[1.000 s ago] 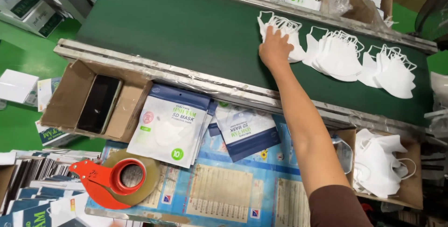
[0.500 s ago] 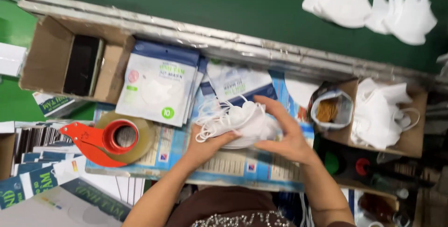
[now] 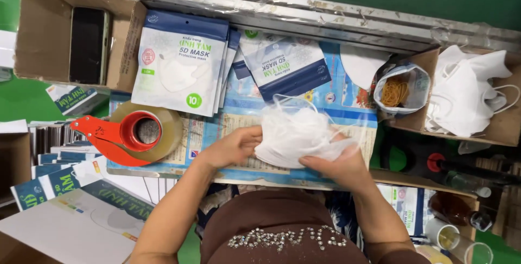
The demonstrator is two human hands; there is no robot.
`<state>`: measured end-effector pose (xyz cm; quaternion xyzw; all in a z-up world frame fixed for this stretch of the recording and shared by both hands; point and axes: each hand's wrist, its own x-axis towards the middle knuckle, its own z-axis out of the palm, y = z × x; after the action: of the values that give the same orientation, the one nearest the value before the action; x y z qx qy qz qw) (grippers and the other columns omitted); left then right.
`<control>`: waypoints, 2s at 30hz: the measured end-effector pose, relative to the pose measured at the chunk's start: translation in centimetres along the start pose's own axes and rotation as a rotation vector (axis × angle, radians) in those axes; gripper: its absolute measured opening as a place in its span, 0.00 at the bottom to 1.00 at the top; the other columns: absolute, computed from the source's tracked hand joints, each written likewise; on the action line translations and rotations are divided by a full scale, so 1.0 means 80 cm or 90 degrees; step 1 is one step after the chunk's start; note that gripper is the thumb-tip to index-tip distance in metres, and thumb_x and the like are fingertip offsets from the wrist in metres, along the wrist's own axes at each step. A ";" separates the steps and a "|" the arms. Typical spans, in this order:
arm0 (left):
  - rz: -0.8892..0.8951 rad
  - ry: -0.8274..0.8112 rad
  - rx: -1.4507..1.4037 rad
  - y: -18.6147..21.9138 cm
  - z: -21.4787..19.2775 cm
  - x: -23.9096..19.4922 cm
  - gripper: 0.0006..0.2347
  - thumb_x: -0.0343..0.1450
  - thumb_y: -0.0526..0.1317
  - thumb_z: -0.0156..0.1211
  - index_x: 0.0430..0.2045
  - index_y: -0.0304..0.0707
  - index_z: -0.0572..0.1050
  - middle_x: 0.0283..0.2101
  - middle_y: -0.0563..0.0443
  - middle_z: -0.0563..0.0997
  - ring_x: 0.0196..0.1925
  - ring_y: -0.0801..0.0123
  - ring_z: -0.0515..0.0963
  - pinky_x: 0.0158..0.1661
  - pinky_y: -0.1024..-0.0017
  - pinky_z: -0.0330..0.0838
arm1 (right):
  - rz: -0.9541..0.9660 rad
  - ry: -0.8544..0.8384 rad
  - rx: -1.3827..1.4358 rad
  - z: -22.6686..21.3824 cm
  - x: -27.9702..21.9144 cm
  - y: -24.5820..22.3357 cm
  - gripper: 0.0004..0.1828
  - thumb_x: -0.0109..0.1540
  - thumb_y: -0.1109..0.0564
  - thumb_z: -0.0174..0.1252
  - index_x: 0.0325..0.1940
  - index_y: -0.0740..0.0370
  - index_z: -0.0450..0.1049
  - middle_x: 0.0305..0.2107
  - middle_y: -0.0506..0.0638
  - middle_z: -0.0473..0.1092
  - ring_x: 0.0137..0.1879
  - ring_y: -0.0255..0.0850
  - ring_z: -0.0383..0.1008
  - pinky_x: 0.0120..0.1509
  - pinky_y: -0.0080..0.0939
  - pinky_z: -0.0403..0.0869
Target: The recorder is counting and placing face masks into individual plastic pouches at a conveyor belt workstation.
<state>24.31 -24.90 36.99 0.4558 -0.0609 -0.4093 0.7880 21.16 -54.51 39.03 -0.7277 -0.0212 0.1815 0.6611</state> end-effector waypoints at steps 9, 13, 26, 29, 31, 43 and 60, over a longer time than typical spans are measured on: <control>0.381 0.186 0.720 -0.059 0.020 0.038 0.23 0.62 0.44 0.74 0.50 0.37 0.77 0.54 0.41 0.80 0.56 0.47 0.78 0.58 0.57 0.71 | -0.227 0.068 -0.458 0.042 0.031 0.047 0.35 0.52 0.53 0.70 0.61 0.67 0.70 0.49 0.62 0.73 0.55 0.59 0.72 0.60 0.55 0.69; 0.487 0.124 0.730 -0.058 0.030 0.029 0.19 0.65 0.41 0.70 0.48 0.38 0.76 0.56 0.43 0.79 0.58 0.49 0.78 0.58 0.58 0.70 | -0.236 0.069 -0.404 0.039 0.025 0.069 0.34 0.54 0.54 0.69 0.62 0.66 0.70 0.48 0.60 0.74 0.55 0.57 0.73 0.61 0.52 0.70; 0.664 0.376 0.969 0.000 0.030 0.110 0.12 0.73 0.31 0.63 0.51 0.30 0.77 0.50 0.41 0.78 0.53 0.53 0.78 0.52 0.61 0.74 | 0.003 0.144 0.023 -0.017 0.042 0.132 0.27 0.64 0.58 0.65 0.63 0.78 0.71 0.44 0.68 0.76 0.47 0.56 0.78 0.51 0.48 0.74; 0.629 0.442 1.006 0.014 0.009 0.157 0.13 0.67 0.30 0.60 0.46 0.30 0.78 0.45 0.43 0.77 0.50 0.52 0.78 0.50 0.61 0.74 | 0.135 0.261 0.440 -0.006 0.062 0.107 0.24 0.67 0.61 0.59 0.61 0.83 0.69 0.44 0.68 0.74 0.48 0.57 0.77 0.51 0.51 0.76; 0.472 0.424 1.155 -0.006 -0.024 0.192 0.09 0.61 0.32 0.60 0.33 0.32 0.78 0.35 0.45 0.75 0.40 0.53 0.76 0.39 0.61 0.71 | 0.102 0.277 0.519 0.004 0.066 0.091 0.24 0.63 0.62 0.57 0.62 0.77 0.66 0.49 0.64 0.74 0.53 0.54 0.79 0.58 0.51 0.80; 0.595 0.446 1.106 -0.002 0.002 0.178 0.04 0.63 0.33 0.58 0.26 0.34 0.73 0.31 0.46 0.69 0.36 0.56 0.72 0.37 0.61 0.70 | 0.055 0.287 0.466 0.004 0.075 0.092 0.23 0.61 0.65 0.59 0.60 0.74 0.68 0.51 0.60 0.73 0.52 0.50 0.78 0.54 0.51 0.82; 0.630 0.404 0.729 0.012 0.133 0.041 0.07 0.70 0.36 0.59 0.38 0.34 0.73 0.37 0.45 0.74 0.39 0.54 0.78 0.40 0.63 0.73 | 0.077 0.215 0.390 -0.050 -0.013 0.205 0.26 0.70 0.49 0.55 0.68 0.66 0.70 0.50 0.54 0.73 0.45 0.44 0.70 0.42 0.43 0.66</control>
<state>22.07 -34.03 42.97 0.8018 -0.2287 0.2282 0.5027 17.94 -60.65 23.63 -0.5152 0.1874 0.0954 0.8309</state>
